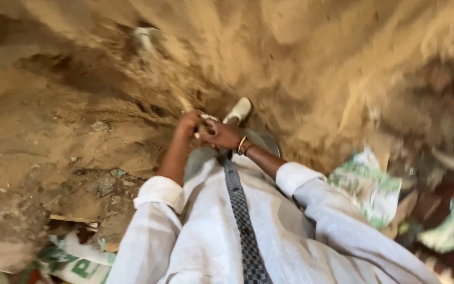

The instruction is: The person digs sand from a sand pit using a long-handled hoe, loosening the sand face and scooping loose sand. They repeatedly lift the hoe and transfer scooped sand into a metal basin placed beside them, repositioning the tool between scoops.

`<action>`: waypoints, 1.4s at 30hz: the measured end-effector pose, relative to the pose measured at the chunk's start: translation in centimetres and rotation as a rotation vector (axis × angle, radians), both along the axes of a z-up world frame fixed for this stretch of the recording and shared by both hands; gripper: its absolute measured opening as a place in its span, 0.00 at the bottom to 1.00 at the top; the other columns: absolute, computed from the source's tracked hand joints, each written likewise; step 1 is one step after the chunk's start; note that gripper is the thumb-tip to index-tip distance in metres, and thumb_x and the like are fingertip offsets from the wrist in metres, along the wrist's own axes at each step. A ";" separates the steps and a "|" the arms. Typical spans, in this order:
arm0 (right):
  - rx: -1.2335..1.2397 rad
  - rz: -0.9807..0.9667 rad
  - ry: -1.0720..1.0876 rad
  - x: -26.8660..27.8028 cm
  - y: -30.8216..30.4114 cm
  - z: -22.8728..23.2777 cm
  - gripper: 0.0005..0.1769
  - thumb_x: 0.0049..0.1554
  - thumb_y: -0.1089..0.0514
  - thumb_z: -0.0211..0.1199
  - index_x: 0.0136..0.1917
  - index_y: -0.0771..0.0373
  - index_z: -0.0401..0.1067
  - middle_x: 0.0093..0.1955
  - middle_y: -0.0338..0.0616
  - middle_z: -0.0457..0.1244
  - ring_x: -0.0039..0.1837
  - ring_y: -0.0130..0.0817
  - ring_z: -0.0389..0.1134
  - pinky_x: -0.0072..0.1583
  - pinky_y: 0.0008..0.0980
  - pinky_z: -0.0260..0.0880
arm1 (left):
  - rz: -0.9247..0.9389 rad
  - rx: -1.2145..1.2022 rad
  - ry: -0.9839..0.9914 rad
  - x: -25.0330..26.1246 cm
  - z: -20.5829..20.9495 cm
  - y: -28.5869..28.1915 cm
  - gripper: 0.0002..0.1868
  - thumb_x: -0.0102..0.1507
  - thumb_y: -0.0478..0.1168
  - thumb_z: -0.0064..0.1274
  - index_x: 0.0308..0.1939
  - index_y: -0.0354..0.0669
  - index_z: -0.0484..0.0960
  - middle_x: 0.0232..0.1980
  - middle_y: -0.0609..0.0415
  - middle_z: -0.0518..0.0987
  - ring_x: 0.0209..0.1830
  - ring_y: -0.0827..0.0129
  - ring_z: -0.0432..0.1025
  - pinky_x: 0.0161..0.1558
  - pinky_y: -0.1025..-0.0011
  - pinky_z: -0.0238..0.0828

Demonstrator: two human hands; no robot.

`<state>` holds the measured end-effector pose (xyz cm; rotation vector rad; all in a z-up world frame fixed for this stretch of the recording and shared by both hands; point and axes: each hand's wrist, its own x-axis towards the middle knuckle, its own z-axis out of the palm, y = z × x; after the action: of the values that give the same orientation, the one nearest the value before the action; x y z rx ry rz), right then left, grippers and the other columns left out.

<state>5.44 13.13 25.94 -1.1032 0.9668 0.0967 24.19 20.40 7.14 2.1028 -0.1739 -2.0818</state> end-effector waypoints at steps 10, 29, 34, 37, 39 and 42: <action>-0.038 -0.460 0.034 -20.9 9.4 -14.3 0.24 0.59 0.49 0.65 0.64 0.63 0.71 0.56 0.47 0.71 0.47 0.33 0.71 0.44 0.30 0.74 | -0.123 0.238 -0.472 -0.4 3.0 -4.1 0.12 0.61 0.37 0.60 0.35 0.28 0.79 0.35 0.42 0.82 0.29 0.60 0.78 0.26 0.61 0.71; 0.137 0.176 0.744 -22.3 25.3 -44.2 0.30 0.57 0.44 0.65 0.64 0.66 0.69 0.61 0.59 0.67 0.64 0.56 0.68 0.63 0.49 0.69 | -0.479 0.380 -0.484 2.7 4.1 -9.6 0.32 0.59 0.47 0.61 0.57 0.24 0.72 0.51 0.31 0.79 0.51 0.47 0.74 0.51 0.53 0.73; 0.120 0.385 0.782 -20.1 28.9 -53.9 0.25 0.61 0.53 0.60 0.70 0.58 0.69 0.68 0.56 0.66 0.69 0.54 0.67 0.65 0.50 0.70 | -0.488 0.405 -0.480 1.5 5.7 -11.2 0.46 0.58 0.50 0.61 0.68 0.18 0.60 0.58 0.23 0.75 0.63 0.39 0.71 0.67 0.48 0.68; 0.030 0.502 0.685 -19.3 27.2 -53.1 0.38 0.50 0.54 0.66 0.73 0.58 0.62 0.72 0.52 0.59 0.74 0.52 0.58 0.70 0.49 0.60 | -0.488 0.474 -0.487 1.7 5.1 -10.9 0.51 0.56 0.50 0.61 0.72 0.21 0.56 0.63 0.23 0.72 0.67 0.39 0.69 0.68 0.45 0.66; 0.018 0.600 0.680 -19.0 27.7 -52.3 0.26 0.58 0.54 0.59 0.69 0.57 0.67 0.72 0.51 0.60 0.76 0.52 0.57 0.74 0.52 0.55 | -0.337 0.409 -0.445 2.7 4.5 -10.0 0.51 0.51 0.46 0.64 0.70 0.19 0.59 0.64 0.22 0.74 0.69 0.42 0.68 0.70 0.46 0.64; 0.032 0.620 0.647 -18.9 28.1 -45.9 0.24 0.58 0.55 0.59 0.67 0.59 0.67 0.71 0.52 0.60 0.74 0.52 0.58 0.73 0.51 0.57 | -0.401 0.504 -0.509 1.7 5.5 -11.4 0.55 0.54 0.46 0.67 0.74 0.26 0.50 0.69 0.26 0.63 0.72 0.42 0.62 0.72 0.46 0.57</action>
<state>-13.42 41.21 -19.97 -1.3404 1.1435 1.0201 25.91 9.01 12.59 3.1122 -0.1559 -1.8650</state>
